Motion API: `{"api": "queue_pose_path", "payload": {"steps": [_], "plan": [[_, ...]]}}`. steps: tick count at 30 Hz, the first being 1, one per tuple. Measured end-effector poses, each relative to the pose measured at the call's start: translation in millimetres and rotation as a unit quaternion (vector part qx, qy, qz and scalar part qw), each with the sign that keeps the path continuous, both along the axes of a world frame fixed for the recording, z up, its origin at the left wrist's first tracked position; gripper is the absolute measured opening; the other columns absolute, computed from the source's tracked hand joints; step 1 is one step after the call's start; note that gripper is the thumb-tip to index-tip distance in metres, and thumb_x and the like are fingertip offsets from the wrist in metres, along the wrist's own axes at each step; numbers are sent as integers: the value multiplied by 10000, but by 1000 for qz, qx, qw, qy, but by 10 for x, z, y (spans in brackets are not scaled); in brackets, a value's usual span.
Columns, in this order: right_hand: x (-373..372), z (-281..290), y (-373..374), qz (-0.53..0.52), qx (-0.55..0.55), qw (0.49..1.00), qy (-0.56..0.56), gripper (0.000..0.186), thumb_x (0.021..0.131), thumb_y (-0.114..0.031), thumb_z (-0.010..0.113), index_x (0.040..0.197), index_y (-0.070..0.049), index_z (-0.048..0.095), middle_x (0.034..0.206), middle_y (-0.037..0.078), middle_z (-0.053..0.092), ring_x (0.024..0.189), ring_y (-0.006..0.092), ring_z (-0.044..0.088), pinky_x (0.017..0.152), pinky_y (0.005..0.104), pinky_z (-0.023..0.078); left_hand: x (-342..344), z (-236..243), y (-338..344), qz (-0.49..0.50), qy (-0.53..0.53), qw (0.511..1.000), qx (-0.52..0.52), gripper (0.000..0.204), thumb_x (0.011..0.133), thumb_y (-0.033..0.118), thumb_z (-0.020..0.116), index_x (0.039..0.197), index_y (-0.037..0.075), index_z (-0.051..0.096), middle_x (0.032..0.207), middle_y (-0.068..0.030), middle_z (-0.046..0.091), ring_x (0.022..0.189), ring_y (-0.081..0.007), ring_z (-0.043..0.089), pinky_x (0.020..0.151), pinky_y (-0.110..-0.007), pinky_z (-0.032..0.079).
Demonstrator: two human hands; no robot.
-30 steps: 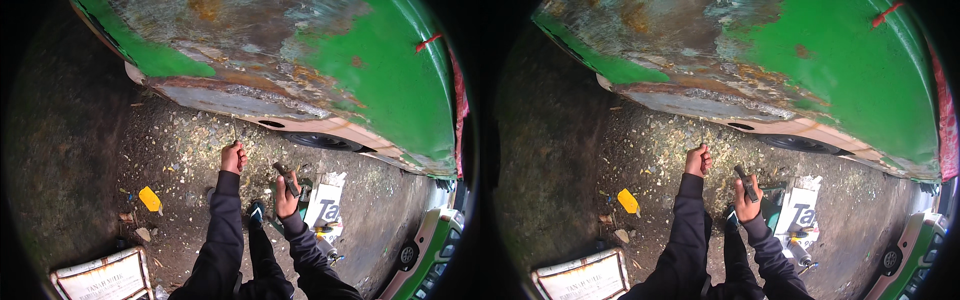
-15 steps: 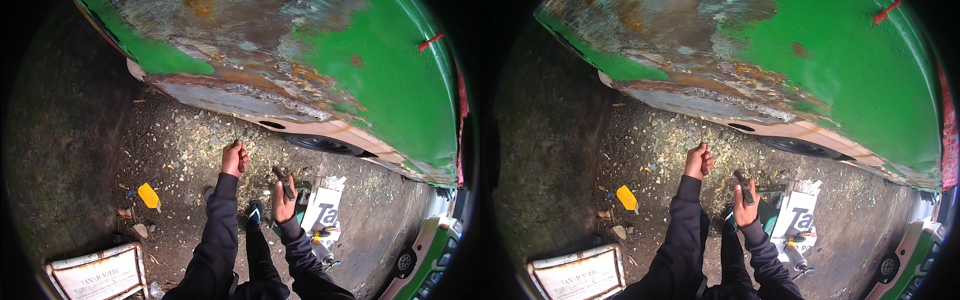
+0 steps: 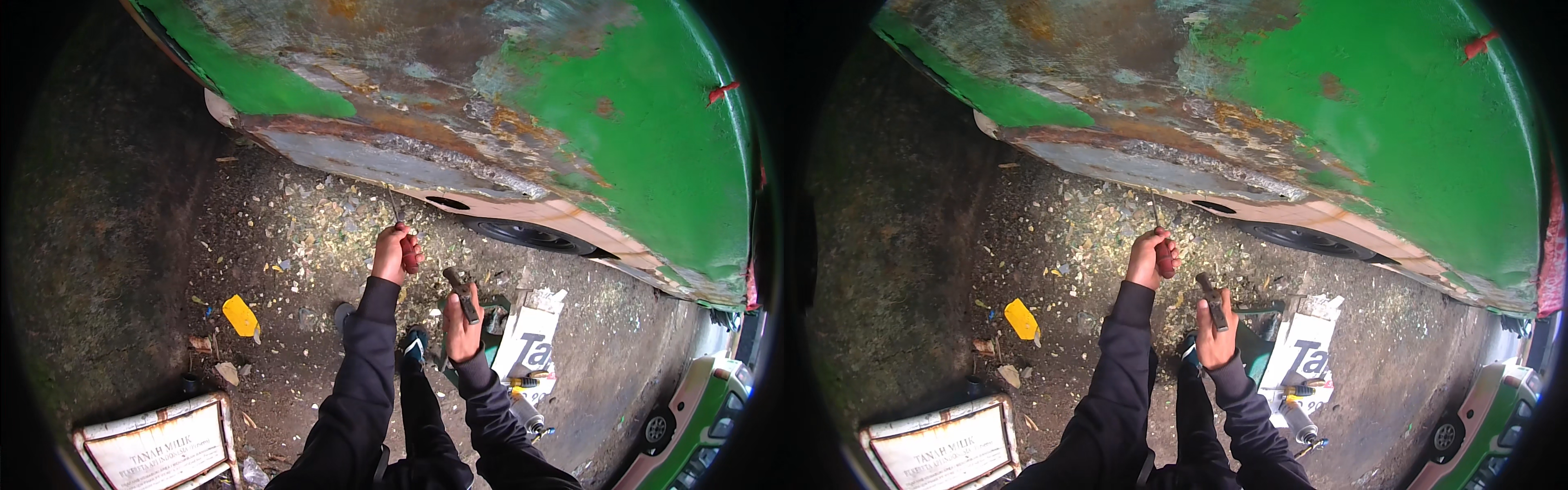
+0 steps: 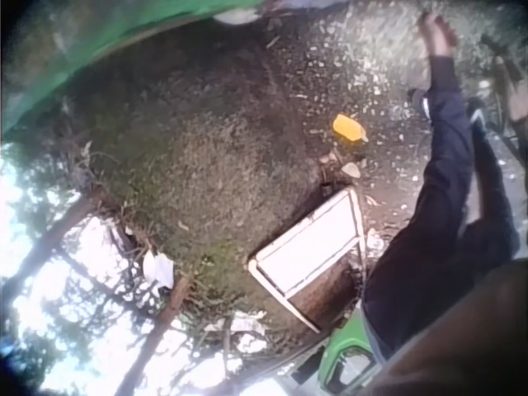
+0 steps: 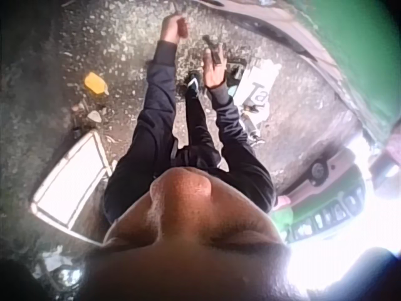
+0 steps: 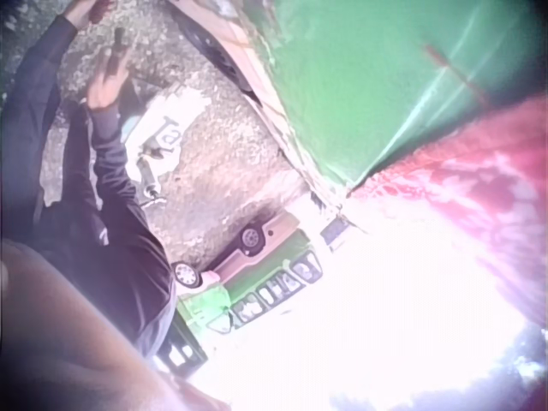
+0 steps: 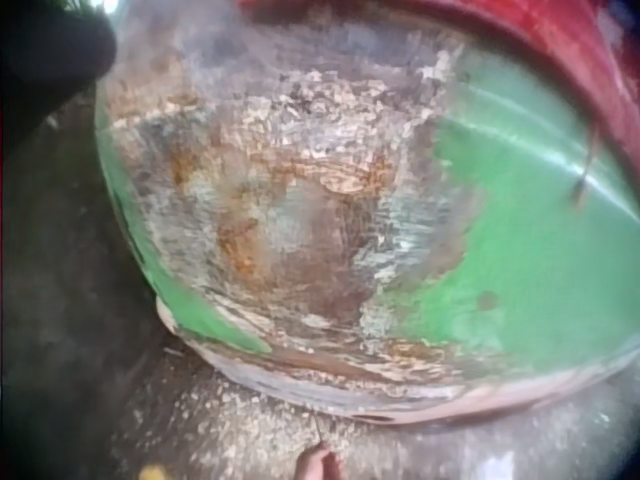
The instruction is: The person uses a blowtorch to heat a rusted vehicle panel and then uses a chisel and hammer to remove rust and old paint. The person works on the lower side of a green vehicle in an outdoor area.
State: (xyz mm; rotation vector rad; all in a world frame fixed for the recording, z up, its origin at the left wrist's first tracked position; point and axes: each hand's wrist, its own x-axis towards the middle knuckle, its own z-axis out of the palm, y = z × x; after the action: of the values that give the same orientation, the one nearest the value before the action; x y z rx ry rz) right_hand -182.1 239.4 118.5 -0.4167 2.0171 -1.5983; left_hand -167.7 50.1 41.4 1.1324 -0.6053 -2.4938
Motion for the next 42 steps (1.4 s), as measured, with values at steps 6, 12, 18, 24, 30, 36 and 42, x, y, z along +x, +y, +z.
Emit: {"api": "queue_pose_path", "payload": {"steps": [6, 12, 18, 24, 30, 36, 42], "plan": [[-3, 21, -36, -20, -32, 999, -37, 294, 976, -235, 519, 1040, 52, 509, 588, 45, 471, 534, 99, 415, 474, 318, 324, -76, 48, 75, 35, 27, 999, -3, 40, 962, 67, 491, 949, 94, 464, 781, -84, 511, 642, -232, 539, 557, -374, 464], [2, -139, -26, 9, -82, 996, -33, 312, 1032, -339, 472, 1025, -33, 532, 666, -56, 384, 521, 31, 327, 453, 215, 265, -168, 37, 91, 62, 26, 998, 7, 61, 972, 80, 481, 954, 75, 423, 781, -101, 520, 601, -232, 573, 453, -382, 466], [-42, -256, -101, -115, -194, 974, -24, 488, 1006, -519, 428, 1012, -34, 487, 638, -44, 374, 500, 26, 315, 432, 215, 223, -309, 159, 101, 31, 17, 999, 31, 140, 965, 86, 476, 826, 81, 492, 671, -89, 540, 554, -251, 580, 359, -390, 413], [-78, -515, -310, -231, -155, 959, 48, 392, 1037, -423, 381, 925, -56, 461, 626, -48, 364, 504, 23, 314, 445, 218, 223, -427, 64, 77, 45, 77, 991, 97, 112, 973, 57, 473, 870, 98, 465, 715, -99, 542, 621, -260, 587, 478, -425, 501], [-112, -388, -277, -270, -179, 946, 27, 401, 1022, -419, 418, 874, -50, 469, 646, -36, 368, 555, 44, 339, 501, 233, 271, -454, -36, 94, 23, 92, 990, 107, 111, 990, 52, 465, 888, 95, 457, 734, -100, 529, 659, -251, 573, 587, -442, 537], [-304, -620, -426, -222, 5, 951, 213, 365, 1040, -316, 426, 930, 18, 526, 640, -37, 397, 564, 59, 356, 507, 257, 276, -592, -182, 82, 88, 133, 978, 132, 75, 994, 61, 472, 924, 86, 486, 766, -115, 566, 718, -286, 616, 647, -492, 566], [-284, -635, -273, -335, -205, 918, 51, 353, 1049, -348, 409, 938, -36, 531, 627, -65, 390, 501, -1, 339, 412, 205, 204, -658, -173, 148, 28, 170, 977, 123, 101, 1001, 70, 468, 904, 77, 497, 771, -140, 597, 727, -290, 632, 677, -473, 584]]}}
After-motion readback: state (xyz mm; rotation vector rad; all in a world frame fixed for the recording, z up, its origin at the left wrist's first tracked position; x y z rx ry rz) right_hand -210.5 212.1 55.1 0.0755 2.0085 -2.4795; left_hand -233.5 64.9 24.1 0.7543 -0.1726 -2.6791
